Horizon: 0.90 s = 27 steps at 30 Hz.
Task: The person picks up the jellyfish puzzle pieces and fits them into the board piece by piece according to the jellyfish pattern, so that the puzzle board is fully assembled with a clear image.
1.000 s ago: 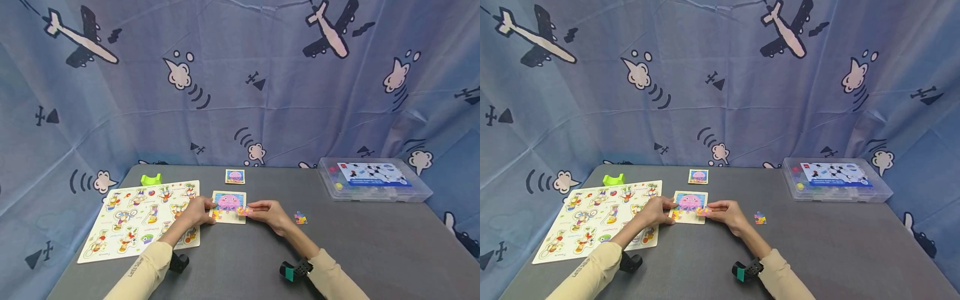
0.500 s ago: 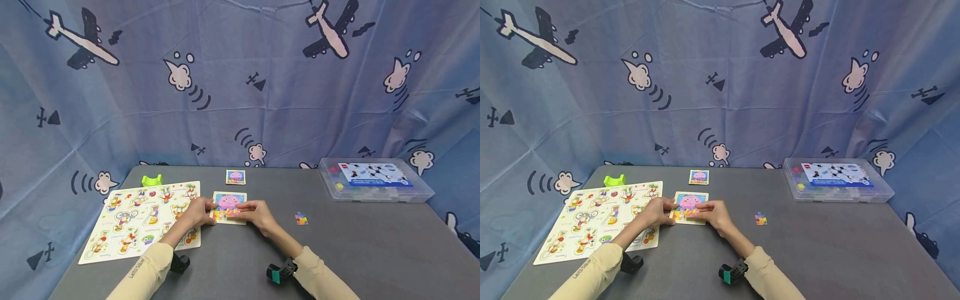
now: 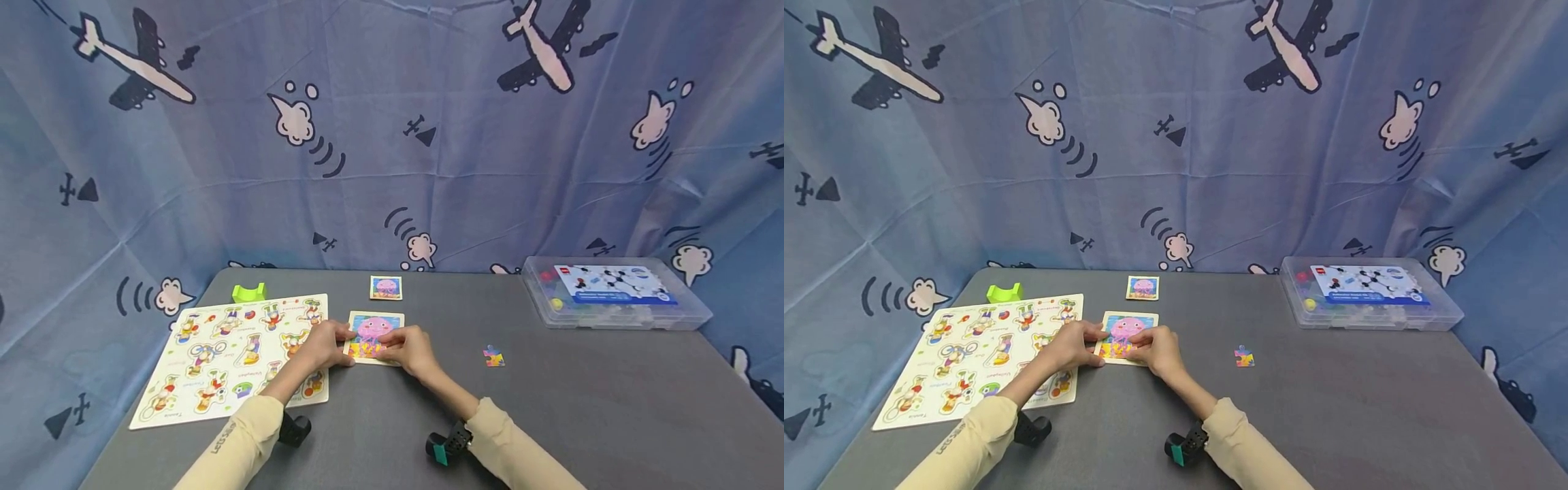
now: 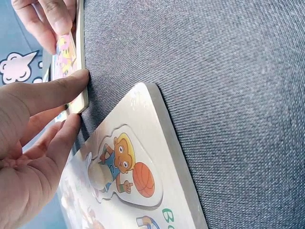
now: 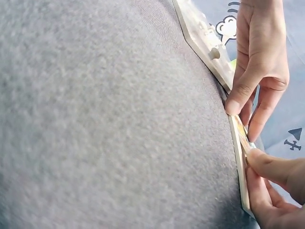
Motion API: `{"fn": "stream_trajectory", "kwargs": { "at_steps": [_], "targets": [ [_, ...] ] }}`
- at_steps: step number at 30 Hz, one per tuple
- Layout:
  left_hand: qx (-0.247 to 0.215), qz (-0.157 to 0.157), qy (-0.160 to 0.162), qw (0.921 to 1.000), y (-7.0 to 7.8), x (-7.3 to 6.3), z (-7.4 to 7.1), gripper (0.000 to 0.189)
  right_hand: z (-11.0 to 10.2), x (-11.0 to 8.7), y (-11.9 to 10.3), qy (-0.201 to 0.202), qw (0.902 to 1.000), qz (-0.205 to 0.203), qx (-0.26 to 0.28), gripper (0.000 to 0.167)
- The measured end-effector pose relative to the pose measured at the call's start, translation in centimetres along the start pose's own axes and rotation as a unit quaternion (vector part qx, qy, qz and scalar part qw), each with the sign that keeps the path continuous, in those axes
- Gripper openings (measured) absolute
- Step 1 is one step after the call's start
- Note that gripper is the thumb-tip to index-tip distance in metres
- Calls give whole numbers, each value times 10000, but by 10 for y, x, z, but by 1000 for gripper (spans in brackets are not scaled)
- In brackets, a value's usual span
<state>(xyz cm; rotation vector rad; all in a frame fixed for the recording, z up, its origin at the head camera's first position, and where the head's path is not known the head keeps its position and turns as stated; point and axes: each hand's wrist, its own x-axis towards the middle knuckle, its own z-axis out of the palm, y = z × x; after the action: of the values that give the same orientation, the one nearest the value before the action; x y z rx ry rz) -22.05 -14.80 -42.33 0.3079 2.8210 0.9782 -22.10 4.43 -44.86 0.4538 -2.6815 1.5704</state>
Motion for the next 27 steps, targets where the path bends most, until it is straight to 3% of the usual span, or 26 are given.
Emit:
{"fn": "stream_trajectory", "kwargs": {
  "at_steps": [5, 13, 21, 27],
  "targets": [
    [77, 10, -9, 10000, 0, 1, 0, 48, -1, 0, -3, -10, 9978, -250, -615, 18],
    [101, -33, -43, 9999, 0, 2, 0, 48, -2, 2, -7, -86, 9964, -366, -764, 21],
    [83, -83, -50, 9999, 0, 1, -1, 48, -4, 4, -6, -7, 9979, -162, -622, 25],
    [126, -67, -90, 9999, 0, 0, -2, 48, -4, 5, -8, 195, 9995, -265, -2, 30]
  ]
}}
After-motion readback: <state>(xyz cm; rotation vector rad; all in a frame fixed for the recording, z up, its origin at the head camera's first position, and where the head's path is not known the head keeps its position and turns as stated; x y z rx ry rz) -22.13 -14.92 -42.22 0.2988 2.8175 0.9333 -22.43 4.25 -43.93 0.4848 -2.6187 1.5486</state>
